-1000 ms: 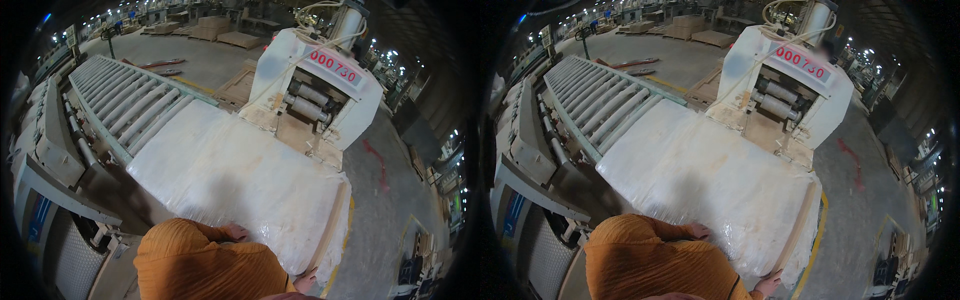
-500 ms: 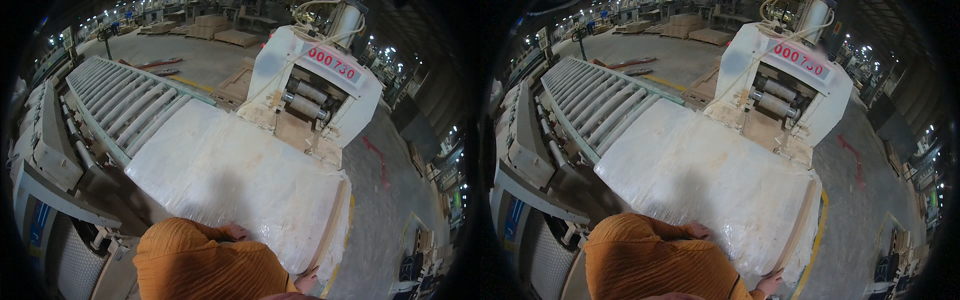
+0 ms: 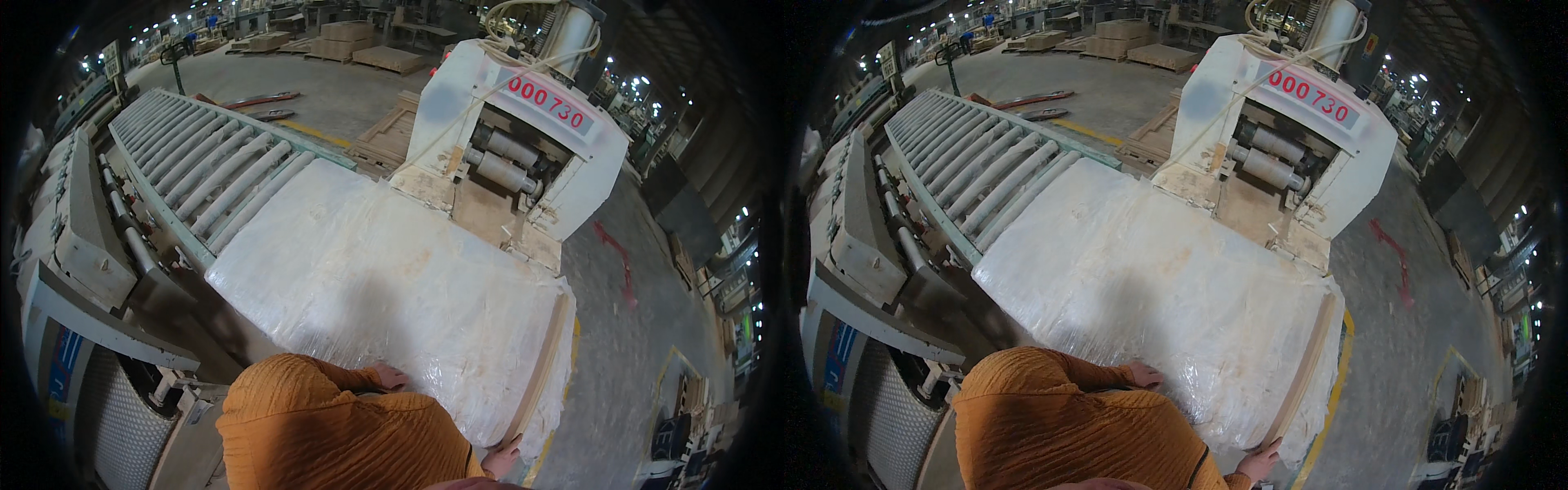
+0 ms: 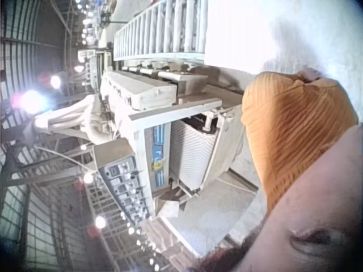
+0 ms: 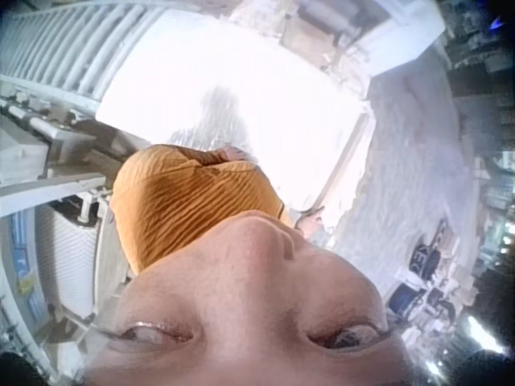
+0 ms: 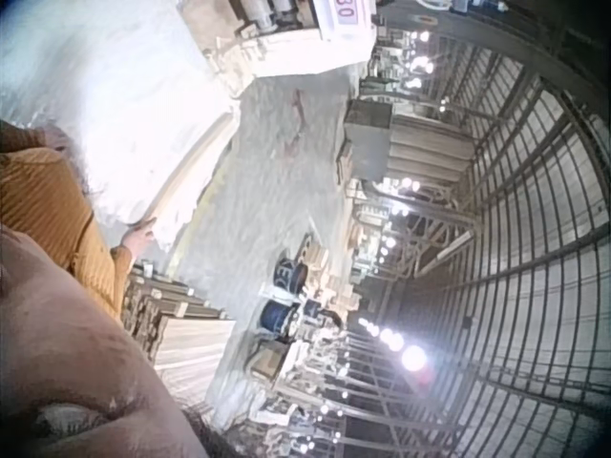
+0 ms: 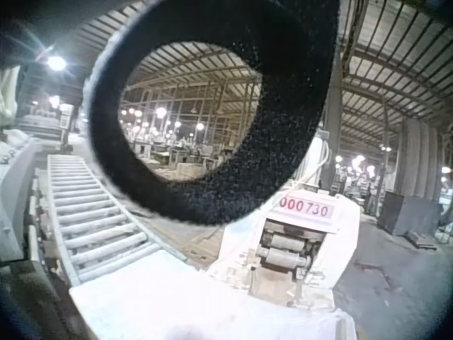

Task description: The person repeatedly feeds thin wooden planks into a machine, retrieves them from the output side, and stacks them on a nearby pallet. The process is continuous and repetitive throughout the clip.

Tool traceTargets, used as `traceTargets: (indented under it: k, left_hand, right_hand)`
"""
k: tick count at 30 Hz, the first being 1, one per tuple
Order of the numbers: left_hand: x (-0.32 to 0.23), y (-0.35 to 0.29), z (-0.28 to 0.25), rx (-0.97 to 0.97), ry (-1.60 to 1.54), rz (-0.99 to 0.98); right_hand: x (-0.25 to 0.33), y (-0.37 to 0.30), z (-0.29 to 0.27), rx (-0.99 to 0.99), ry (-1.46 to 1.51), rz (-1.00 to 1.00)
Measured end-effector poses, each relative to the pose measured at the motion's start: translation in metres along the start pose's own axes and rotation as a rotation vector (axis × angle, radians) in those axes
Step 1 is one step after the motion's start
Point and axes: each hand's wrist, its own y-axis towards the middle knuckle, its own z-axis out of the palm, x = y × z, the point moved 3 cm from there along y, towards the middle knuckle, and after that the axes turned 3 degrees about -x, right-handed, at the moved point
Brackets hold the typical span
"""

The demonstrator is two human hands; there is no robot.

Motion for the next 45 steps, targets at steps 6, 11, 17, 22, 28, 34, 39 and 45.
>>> traceTargets:
  k: [6,11,17,22,28,34,39,45]
  left_hand:
    - [0.001,-0.002,-0.001,0.039,-0.017,-0.019]
    - [0.0,-0.002,-0.004,-0.033,-0.016,-0.014]
    - [0.001,0.005,-0.004,0.055,-0.049,-0.055]
    - [0.0,0.004,-0.005,-0.026,-0.044,0.003]
    - [0.0,0.004,-0.006,-0.035,-0.053,-0.04]
    - [-0.006,0.012,-0.022,-0.167,-0.247,-0.125]
    - [0.024,0.081,-0.057,-0.449,-0.716,-0.418]
    - [0.052,0.179,-0.111,-0.584,-1.174,-0.481]
  right_hand:
    - [0.001,-0.001,-0.001,-0.003,-0.015,0.019]
    - [0.002,-0.001,-0.004,0.004,0.035,0.024]
    - [0.005,0.0,-0.007,0.011,0.011,0.109]
    - [0.009,0.001,-0.015,-0.007,0.021,0.114]
    - [0.009,0.002,-0.018,-0.005,0.024,0.122]
    - [0.008,0.002,-0.018,-0.034,0.053,0.099]
    - [0.008,0.004,-0.018,0.037,0.014,0.155]
    - [0.005,0.006,-0.019,0.05,0.052,0.233]
